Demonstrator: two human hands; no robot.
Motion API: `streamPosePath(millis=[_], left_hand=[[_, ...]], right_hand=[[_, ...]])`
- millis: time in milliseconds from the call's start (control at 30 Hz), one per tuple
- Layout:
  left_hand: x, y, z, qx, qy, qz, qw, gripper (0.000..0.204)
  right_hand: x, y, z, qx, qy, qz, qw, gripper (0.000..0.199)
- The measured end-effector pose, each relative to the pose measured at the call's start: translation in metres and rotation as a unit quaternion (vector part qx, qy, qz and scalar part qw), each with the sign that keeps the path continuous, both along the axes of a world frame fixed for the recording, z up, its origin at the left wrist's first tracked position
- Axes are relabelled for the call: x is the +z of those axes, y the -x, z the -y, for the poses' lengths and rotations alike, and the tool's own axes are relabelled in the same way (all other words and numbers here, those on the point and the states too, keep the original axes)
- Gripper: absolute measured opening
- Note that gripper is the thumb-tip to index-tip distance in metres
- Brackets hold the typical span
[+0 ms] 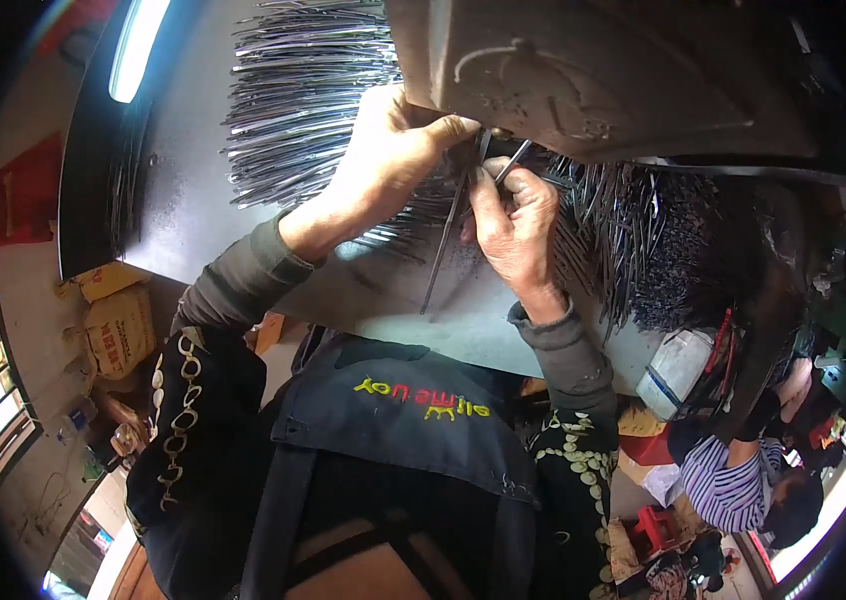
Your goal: The person assembles metal rib parts by picking metal pieces and pins from the table, aligning them together, and joining them using a mechanical press.
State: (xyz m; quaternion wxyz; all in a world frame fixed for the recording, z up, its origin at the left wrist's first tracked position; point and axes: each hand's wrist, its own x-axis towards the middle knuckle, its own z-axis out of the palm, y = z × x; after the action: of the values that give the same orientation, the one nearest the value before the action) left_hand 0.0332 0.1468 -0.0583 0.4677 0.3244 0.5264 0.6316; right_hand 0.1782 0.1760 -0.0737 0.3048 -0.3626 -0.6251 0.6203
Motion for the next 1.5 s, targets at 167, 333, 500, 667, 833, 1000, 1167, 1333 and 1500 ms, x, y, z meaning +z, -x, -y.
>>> streamPosePath(millis=[167,333,500,667,833,1000,1167,1333,1500], left_hand=[[0.007,0.003,0.002,-0.005,0.038,-0.041,0.998,0.012],[0.0,0.011,-0.001,-0.061,0.041,-0.02,0.997,0.017],[0.005,0.016,0.007,-0.091,0.003,0.026,0.996,0.016],[0.008,-0.003,0.047,-0.093,0.04,-0.035,0.994,0.019],[0.022,0.01,0.077,-0.148,0.225,0.271,0.924,0.018],[0.014,0.025,0.08,-0.154,0.223,0.291,0.918,0.019],[0.01,0.029,0.083,-0.164,0.226,0.243,0.929,0.012],[0.012,0.045,0.079,-0.213,0.214,0.234,0.924,0.016],[0.017,0.054,0.071,-0.241,0.203,0.131,0.94,0.019]], right_hand=[[0.004,-0.003,-0.001,0.01,0.071,-0.001,0.997,0.016],[0.013,-0.012,-0.004,0.027,0.165,-0.024,0.986,0.016],[0.022,-0.008,0.013,-0.035,0.127,-0.031,0.991,0.012],[0.017,-0.019,0.031,-0.01,0.018,-0.105,0.994,0.019],[0.02,-0.02,0.03,0.055,0.024,-0.128,0.99,0.031],[0.015,-0.022,0.029,0.073,0.11,-0.185,0.974,0.04],[0.011,-0.015,0.025,0.058,0.148,-0.159,0.974,0.037],[0.007,-0.004,0.009,0.064,0.253,-0.165,0.951,0.036],[0.0,0.008,-0.01,0.122,0.335,-0.226,0.907,0.032]])
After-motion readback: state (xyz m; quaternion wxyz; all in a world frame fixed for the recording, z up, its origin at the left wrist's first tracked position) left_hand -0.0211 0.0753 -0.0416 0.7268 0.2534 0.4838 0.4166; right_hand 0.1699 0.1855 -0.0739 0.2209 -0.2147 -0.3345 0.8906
